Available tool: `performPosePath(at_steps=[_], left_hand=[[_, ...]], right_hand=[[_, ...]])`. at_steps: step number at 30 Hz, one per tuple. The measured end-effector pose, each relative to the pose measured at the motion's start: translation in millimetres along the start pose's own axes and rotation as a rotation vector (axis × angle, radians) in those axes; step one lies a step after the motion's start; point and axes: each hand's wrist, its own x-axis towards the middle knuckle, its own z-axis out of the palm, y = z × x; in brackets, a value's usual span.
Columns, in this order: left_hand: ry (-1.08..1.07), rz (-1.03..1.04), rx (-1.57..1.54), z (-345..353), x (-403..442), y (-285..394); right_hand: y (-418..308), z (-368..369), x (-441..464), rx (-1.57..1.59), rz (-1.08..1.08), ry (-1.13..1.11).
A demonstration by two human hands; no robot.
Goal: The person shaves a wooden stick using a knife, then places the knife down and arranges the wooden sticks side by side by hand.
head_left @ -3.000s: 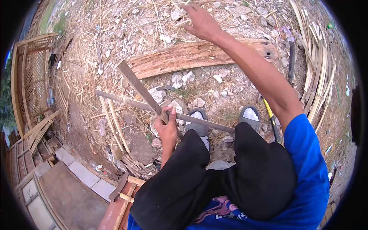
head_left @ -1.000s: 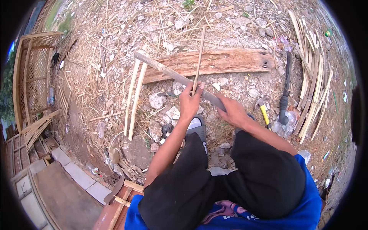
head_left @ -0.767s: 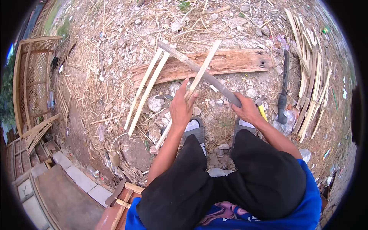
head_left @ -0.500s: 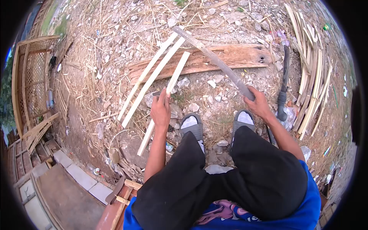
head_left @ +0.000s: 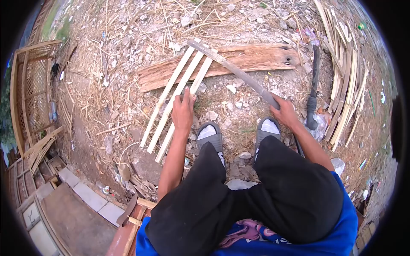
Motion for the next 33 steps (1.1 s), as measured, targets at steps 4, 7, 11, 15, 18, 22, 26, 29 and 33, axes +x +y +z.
performPosePath(at_steps=[4, 7, 11, 15, 18, 22, 26, 29, 33], left_hand=[[0.072, 0.133, -0.008, 2.1, 4.1, 0.0], [0.038, 0.155, -0.011, 2.5, 5.9, -4.2], [0.029, 0.153, -0.006, 1.2, 3.6, -3.9], [0.029, 0.118, 0.008, 3.1, 1.0, 1.3], [-0.010, 0.079, 0.052, 2.5, -0.8, 6.6], [0.028, 0.123, 0.079, 4.6, -3.8, 13.2], [0.055, 0.148, 0.135, 9.5, -4.4, 15.1], [0.078, 0.195, 0.155, 5.7, 0.3, 15.8], [0.103, 0.257, 0.133, 8.0, 3.5, 22.1]], right_hand=[[-3.6, 1.7, -0.4, -0.025, -0.084, 0.064], [-4.2, -1.4, -2.4, -0.051, -0.076, 0.044], [-10.4, -1.9, -3.0, -0.074, -0.075, 0.102], [-6.0, 0.3, -1.0, -0.170, -0.064, 0.137], [-5.5, -2.2, 2.4, -0.199, -0.063, 0.168], [3.1, -3.4, 9.8, -0.195, -0.093, 0.219], [6.2, -11.3, 20.7, -0.231, -0.149, 0.235], [14.4, -12.4, 32.5, -0.276, -0.226, 0.335], [21.5, -21.9, 44.9, -0.315, -0.171, 0.278]])
